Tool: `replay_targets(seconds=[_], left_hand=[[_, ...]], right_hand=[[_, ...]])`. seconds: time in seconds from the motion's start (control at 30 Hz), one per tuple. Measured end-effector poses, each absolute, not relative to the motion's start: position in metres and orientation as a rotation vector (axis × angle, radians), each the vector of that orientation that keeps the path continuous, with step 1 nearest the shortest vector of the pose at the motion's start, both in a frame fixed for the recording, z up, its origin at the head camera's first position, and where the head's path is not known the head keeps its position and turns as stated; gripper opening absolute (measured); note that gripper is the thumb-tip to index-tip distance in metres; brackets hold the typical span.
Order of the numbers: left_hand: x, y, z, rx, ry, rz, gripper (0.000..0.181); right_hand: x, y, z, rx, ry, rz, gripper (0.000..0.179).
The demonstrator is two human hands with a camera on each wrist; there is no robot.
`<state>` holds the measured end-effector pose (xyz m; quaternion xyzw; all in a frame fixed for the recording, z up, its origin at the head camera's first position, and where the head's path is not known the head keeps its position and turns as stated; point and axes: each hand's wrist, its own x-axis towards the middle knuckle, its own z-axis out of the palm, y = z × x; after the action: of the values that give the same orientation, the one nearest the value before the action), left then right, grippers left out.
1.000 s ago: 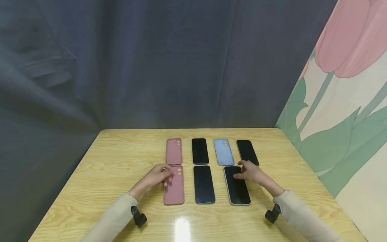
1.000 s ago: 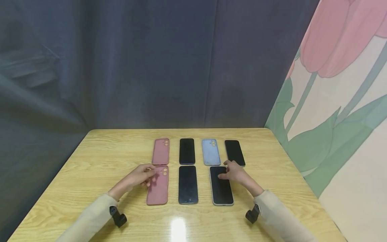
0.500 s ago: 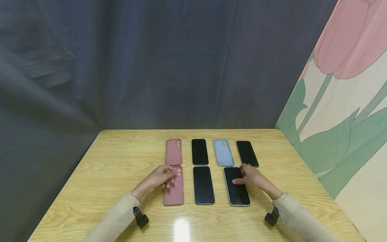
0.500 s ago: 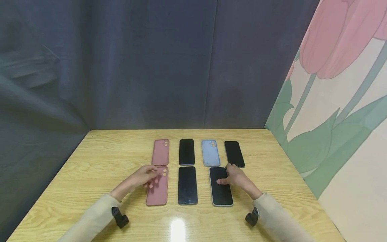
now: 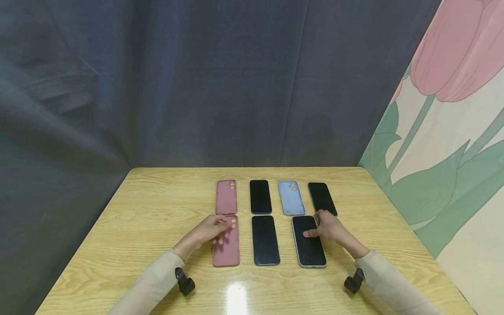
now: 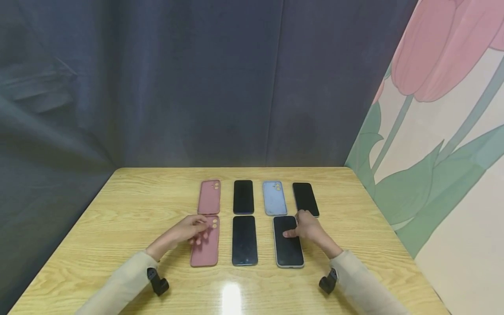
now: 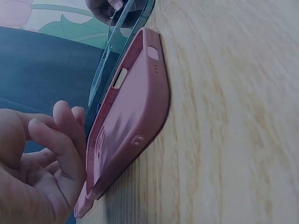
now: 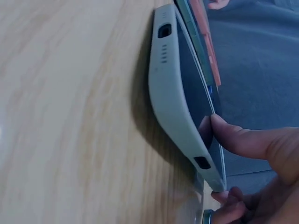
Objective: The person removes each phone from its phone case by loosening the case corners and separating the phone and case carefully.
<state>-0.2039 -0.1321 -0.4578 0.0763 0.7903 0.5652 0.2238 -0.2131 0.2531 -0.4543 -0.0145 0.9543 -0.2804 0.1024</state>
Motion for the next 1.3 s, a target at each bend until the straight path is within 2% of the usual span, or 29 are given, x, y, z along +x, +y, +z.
replay_targets(seconds=[0.33, 0.57, 0.77, 0.9, 1.1, 1.3], left_hand=[[-0.201, -0.132, -0.458, 0.218, 2.169, 1.563, 0.028], [-0.200, -0.130, -0.458, 0.211, 2.177, 1.563, 0.027], [-0.198, -0.126, -0.459, 0.215, 2.199, 1.567, 0.023], [-0.198, -0.124, -0.461, 0.215, 2.206, 1.566, 0.022], [-0.197, -0.124, -0.463, 0.228, 2.209, 1.566, 0.021], [-0.197, -0.123, -0.462, 0.238, 2.196, 1.577, 0.022]], right_hand=[[-0.207, 0.251, -0.448, 0.013, 2.748, -1.132, 0.067], [-0.203, 0.256, -0.446, -0.118, 2.567, -1.381, 0.064], [-0.202, 0.254, -0.444, -0.097, 2.402, -1.550, 0.063], [-0.201, 0.251, -0.443, -0.111, 2.363, -1.603, 0.060], [-0.197, 0.248, -0.440, -0.135, 2.477, -1.533, 0.045], [-0.195, 0.248, -0.438, -0.121, 2.483, -1.546, 0.043]])
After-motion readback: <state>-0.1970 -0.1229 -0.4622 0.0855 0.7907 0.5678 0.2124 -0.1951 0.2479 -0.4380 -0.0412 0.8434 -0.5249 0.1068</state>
